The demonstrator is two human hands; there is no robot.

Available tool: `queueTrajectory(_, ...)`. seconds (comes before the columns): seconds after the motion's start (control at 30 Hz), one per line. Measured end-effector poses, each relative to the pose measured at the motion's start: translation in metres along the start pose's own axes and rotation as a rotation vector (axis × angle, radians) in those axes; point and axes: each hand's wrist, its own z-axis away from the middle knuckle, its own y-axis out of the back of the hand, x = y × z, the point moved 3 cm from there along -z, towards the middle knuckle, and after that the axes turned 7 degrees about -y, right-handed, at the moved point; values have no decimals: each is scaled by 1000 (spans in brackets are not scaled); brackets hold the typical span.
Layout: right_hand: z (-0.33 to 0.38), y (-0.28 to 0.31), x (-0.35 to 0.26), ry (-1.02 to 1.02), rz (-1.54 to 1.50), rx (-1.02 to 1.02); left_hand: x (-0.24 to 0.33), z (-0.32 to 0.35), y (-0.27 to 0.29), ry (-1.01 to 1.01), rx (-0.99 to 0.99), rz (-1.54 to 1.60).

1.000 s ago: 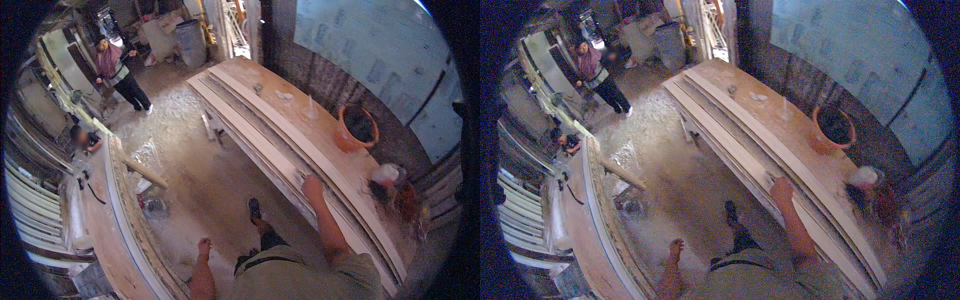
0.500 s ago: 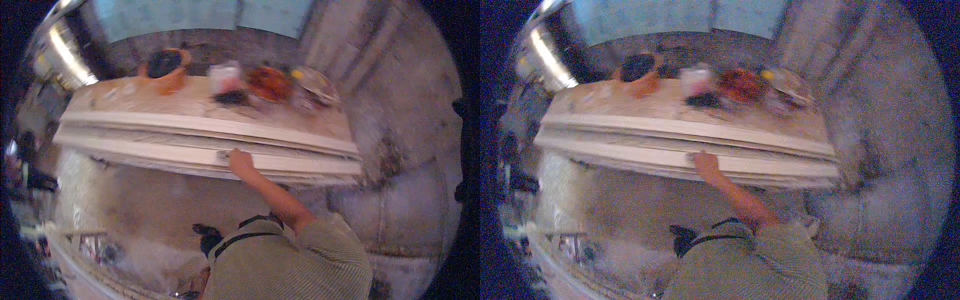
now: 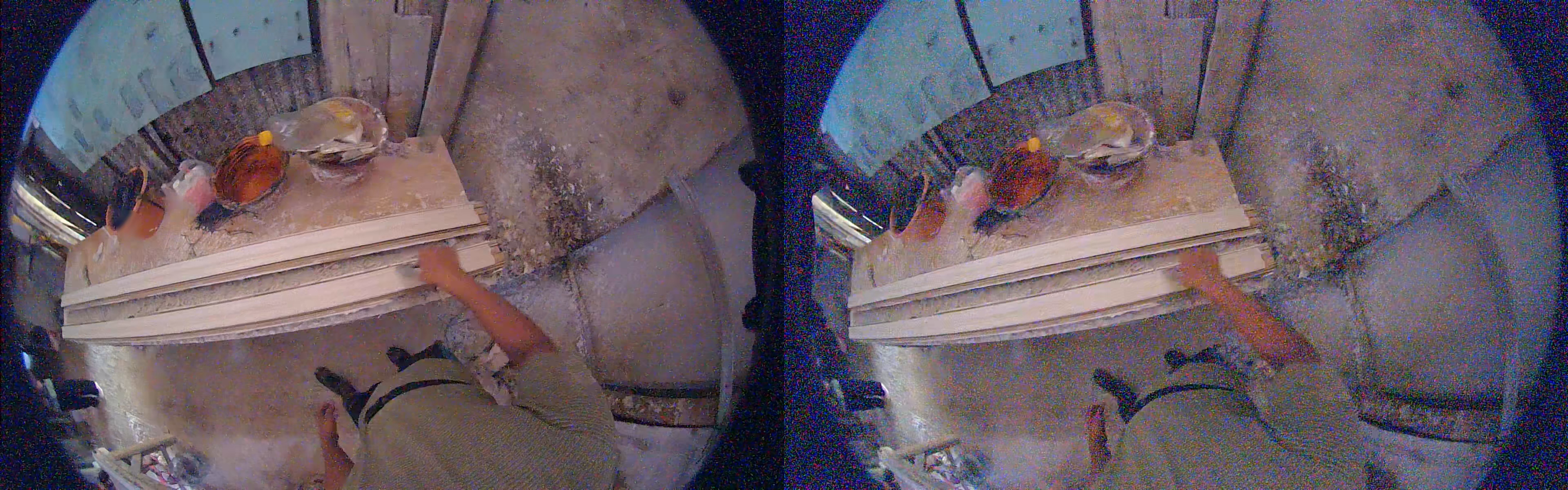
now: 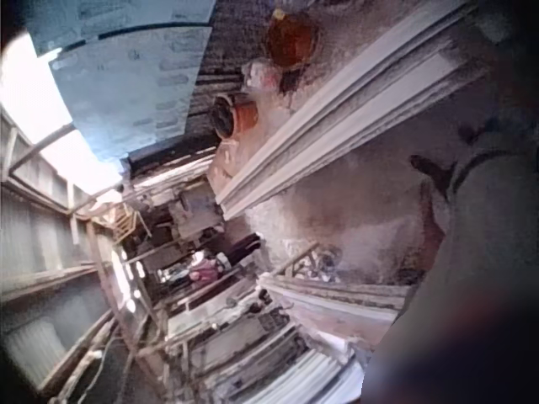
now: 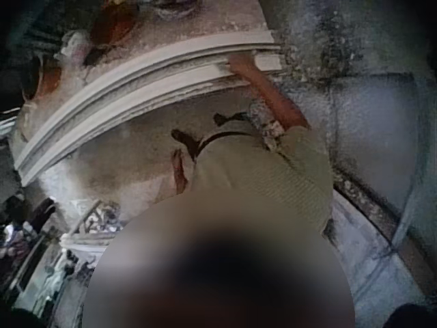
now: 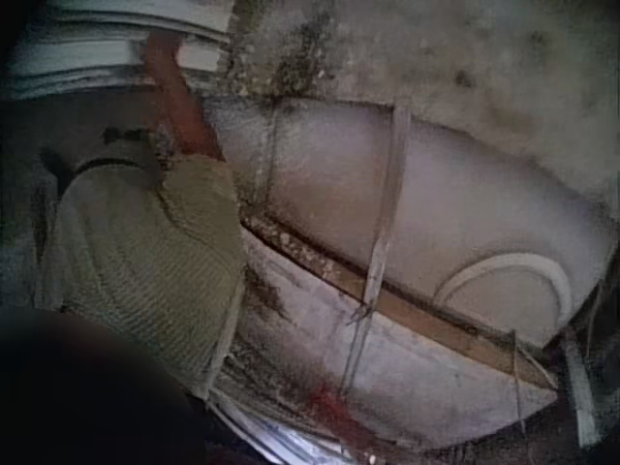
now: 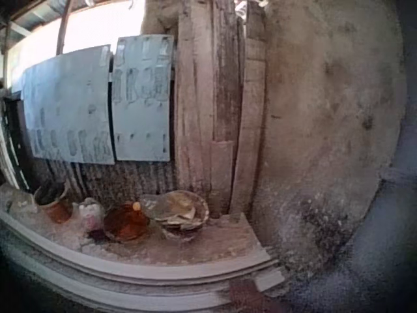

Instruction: The person scrapes a long, curved wooden piece using a metal scraper, removing material from the surface. They repeatedly scrape along the length of the piece, occasionally pausing to wipe the surface with their hand. The person then lifts the piece and moves it to a rack.

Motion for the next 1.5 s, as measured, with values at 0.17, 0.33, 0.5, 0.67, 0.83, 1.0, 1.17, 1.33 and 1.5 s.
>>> queueTrajectory(0.17,-7,-29,222,-333,191,68,19,22,-36,-4,-7,-144)
queueTrajectory(0.33,47,-16,341,-505,65,-104,-20,63,-5,408,100,-36)
queueTrajectory(0.5,92,-16,288,-42,-575,-225,-13,100,3,206,-182,10)
queueTrajectory(0.67,73,-11,298,-112,-400,-333,-20,87,-8,279,20,98)
queueTrajectory(0.83,35,16,310,-32,-55,-257,3,72,-20,146,173,-69)
queueTrajectory(1.0,8,16,235,147,-271,-459,8,92,-10,28,227,65)
queueTrajectory(1.17,-8,-5,117,391,-570,-586,-45,126,21,80,330,186)
queueTrajectory(1.33,-10,-12,-43,390,-526,-558,-99,194,30,303,486,318)
queueTrajectory(1.5,-5,-22,-233,649,-640,-362,-123,218,39,553,456,491)
